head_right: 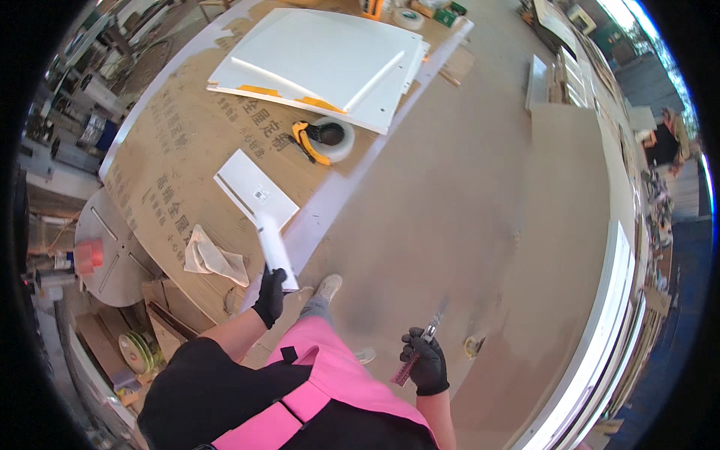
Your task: The person assembles flat-pack furniture components by cutting protective film from white panels with a utility knife, aligning parts, and securing them with tape. The person handles panels, cardboard, and tools throughout the process.
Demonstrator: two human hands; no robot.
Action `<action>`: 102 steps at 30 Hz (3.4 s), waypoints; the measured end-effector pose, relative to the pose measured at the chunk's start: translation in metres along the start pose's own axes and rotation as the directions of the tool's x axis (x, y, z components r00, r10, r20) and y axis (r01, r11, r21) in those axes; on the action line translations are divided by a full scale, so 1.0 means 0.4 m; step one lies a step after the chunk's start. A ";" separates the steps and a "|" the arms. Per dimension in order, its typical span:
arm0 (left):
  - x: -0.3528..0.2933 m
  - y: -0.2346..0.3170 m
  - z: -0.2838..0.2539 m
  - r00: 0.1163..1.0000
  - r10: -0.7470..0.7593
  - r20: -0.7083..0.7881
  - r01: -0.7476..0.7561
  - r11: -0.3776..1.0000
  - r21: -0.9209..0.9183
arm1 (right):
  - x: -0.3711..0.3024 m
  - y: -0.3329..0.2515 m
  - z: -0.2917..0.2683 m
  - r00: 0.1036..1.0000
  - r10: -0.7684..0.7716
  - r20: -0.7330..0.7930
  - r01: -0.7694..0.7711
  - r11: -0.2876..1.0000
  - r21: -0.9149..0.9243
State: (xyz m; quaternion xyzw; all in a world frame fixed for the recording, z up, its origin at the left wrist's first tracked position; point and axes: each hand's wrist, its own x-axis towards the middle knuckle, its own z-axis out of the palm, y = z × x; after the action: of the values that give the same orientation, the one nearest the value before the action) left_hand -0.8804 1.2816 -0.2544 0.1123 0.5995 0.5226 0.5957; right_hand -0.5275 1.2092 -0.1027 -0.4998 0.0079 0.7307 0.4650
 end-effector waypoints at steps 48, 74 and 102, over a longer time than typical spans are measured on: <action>-2.463 -1.262 0.066 -0.628 -0.657 -0.417 -0.762 0.411 0.500 | -1.842 1.386 -1.018 -0.240 0.074 -0.968 0.955 0.199 -0.222; -2.793 -1.625 -0.296 -0.170 -0.957 0.234 -0.542 0.289 0.789 | -2.499 1.685 -1.936 0.108 -0.501 -0.859 0.942 0.328 -0.072; -3.186 -1.722 0.048 0.471 -0.315 0.824 -0.445 0.722 0.530 | -2.476 0.348 -3.052 0.477 -0.784 -0.397 0.557 0.619 -0.554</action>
State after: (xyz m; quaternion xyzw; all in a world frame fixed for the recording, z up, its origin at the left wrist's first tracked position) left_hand -0.1905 0.0309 -0.0125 0.6006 0.3474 0.1497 0.7044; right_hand 0.3269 -0.1166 -0.0458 -0.7398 -0.1734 0.2702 0.5914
